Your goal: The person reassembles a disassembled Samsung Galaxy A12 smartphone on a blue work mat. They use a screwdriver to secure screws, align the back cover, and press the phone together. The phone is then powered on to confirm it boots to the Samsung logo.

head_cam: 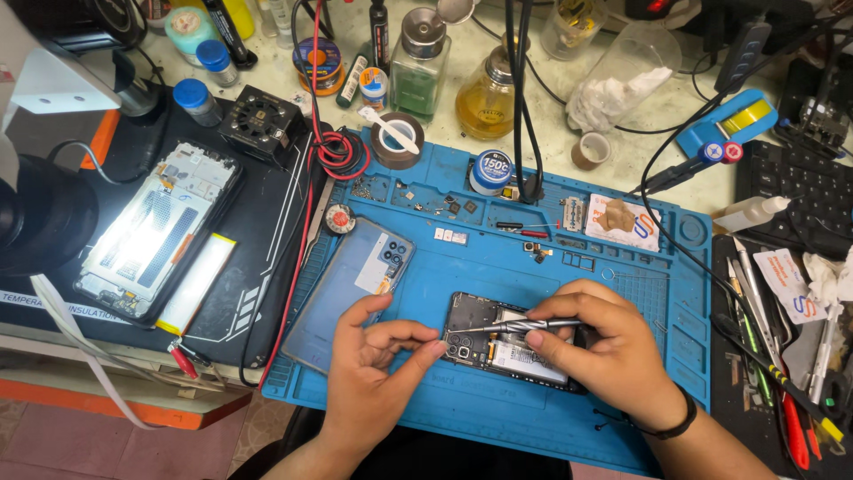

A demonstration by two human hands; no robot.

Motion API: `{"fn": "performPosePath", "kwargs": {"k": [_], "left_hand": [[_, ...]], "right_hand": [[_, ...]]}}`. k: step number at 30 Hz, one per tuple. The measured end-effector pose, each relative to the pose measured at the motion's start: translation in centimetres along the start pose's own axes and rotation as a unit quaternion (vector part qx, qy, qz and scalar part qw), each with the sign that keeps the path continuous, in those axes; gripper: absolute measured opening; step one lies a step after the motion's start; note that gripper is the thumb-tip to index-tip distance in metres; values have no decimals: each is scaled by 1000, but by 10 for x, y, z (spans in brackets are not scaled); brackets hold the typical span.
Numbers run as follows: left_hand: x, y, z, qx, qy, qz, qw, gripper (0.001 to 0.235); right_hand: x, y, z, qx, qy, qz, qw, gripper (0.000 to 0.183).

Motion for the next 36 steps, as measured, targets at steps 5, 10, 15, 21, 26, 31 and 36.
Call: {"fn": "performPosePath", "kwargs": {"k": [5,10,15,21,26,31,36], "left_hand": [[2,-1,3,21,19,-22,999,75],[2,-3,5,45,34,-39,998,79],[2,-5,3,39,26,-52,998,78],[-1,-4,2,26,8,-54,998,76],[-1,-5,0,18,7,-80,997,68],[-5,-6,-2,18,6,-82,996,60],[-7,-8,-5,19,-12,-97,995,55]], "right_hand": [[4,-4,7,19,27,-22,999,22],[7,-5,13,50,56,-44,996,18],[10,-7,16,72,66,-49,994,18],[8,-7,19,74,66,-52,994,18],[9,-10,30,104,100,-71,987,15],[12,-12,42,144,91,-95,981,10],[9,-12,38,120,122,-108,979,17]]}}
Point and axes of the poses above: each hand's wrist, its own y-axis towards the middle knuckle, its own x-axis out of the palm, z = x × y, the point moved 4 cm from there along y, towards the middle knuckle, and after that the axes turned 4 degrees about y, right-handed, at the moved point
